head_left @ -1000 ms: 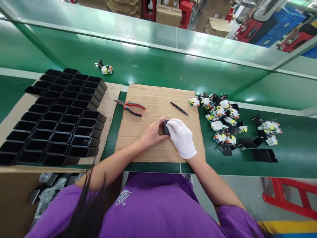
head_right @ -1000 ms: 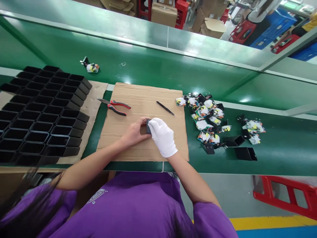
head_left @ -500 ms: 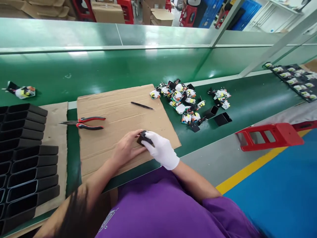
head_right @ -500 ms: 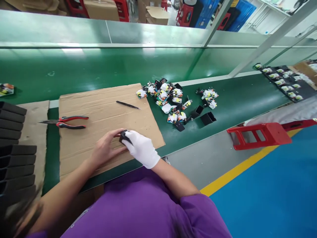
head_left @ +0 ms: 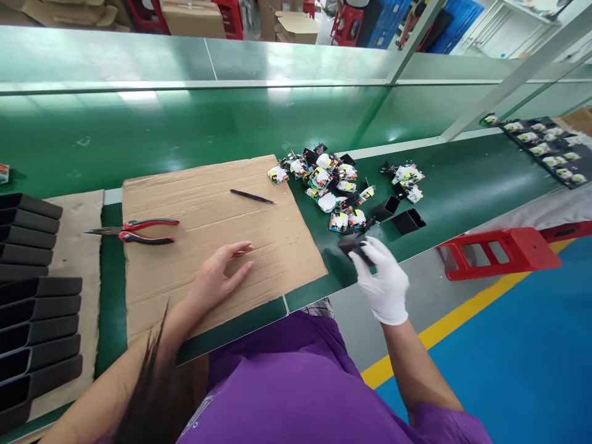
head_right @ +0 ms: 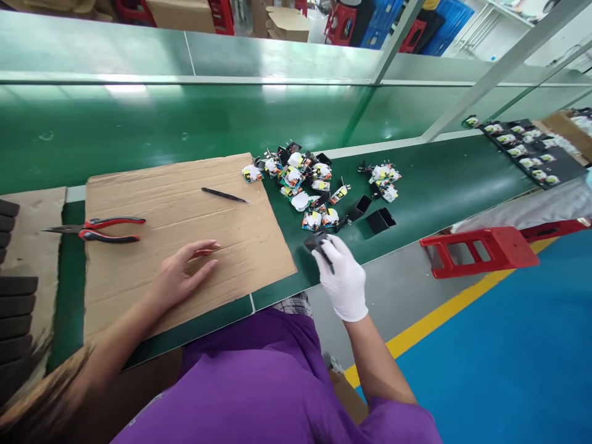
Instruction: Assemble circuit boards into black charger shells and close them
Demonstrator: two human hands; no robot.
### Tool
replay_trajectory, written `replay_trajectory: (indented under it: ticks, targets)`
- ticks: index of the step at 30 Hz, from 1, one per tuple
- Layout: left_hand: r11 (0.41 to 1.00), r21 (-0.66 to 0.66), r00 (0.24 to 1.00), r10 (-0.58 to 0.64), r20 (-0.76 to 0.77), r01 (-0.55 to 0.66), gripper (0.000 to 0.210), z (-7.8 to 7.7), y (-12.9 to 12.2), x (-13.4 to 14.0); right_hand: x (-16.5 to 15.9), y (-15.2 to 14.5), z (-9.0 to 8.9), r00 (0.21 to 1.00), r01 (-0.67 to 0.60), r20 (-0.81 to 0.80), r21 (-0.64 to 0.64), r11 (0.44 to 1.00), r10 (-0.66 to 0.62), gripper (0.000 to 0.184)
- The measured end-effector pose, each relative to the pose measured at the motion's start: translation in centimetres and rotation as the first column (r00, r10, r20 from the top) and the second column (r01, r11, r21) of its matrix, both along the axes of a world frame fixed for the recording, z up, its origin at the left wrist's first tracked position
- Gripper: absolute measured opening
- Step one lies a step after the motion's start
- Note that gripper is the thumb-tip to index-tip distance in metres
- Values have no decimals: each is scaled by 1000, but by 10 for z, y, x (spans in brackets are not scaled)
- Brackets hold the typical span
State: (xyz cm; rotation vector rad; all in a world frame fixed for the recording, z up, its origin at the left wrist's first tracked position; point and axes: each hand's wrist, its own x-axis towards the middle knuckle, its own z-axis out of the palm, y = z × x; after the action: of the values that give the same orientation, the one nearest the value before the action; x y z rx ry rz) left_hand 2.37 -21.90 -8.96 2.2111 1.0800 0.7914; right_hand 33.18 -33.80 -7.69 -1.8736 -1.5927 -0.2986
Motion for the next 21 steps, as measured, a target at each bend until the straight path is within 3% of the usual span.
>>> replay_trajectory:
  ticks: [5, 9, 11, 13, 15, 17, 18, 20, 21]
  targets:
    - [1000, -3, 1000, -11, -13, 11, 28, 2, 1, 0, 1, -3, 7, 996, -89, 13, -53, 995, 90, 18]
    - [1000, -2, 999, -18, -32, 17, 25, 3, 2, 0, 4, -7, 10, 1000, 11, -1, 1, 1000, -11, 15]
    - [1000, 4, 999, -29, -16, 29, 23, 3, 2, 0, 3, -7, 6, 999, -40, -31, -29, 999, 39, 14]
    - [999, 12, 999, -35, -1, 35, 22, 3, 3, 0, 0, -4, 2, 988, -118, -102, -48, 992, 113, 15]
    - [999, 23, 999, -42, 9, 41, 21, 3, 3, 0, -6, 3, 3, 956, -105, -272, 23, 994, 107, 18]
    - [998, 39, 998, -55, 23, 54, 21, 3, 2, 0, -16, 13, 13, 837, -4, -541, 141, 990, 80, 25]
    - [997, 50, 997, -66, 31, 65, 21, 4, 2, 0, -24, 20, 19, 725, 48, -683, 176, 983, 87, 29]
    - [994, 83, 995, -81, 54, 77, 24, 6, 0, -1, -44, 36, 33, 415, 59, -900, 175, 983, 135, 34]
    - [992, 103, 994, -83, 71, 75, 29, 7, -2, -1, -55, 45, 39, 238, -2, -959, 155, 988, 152, 34]
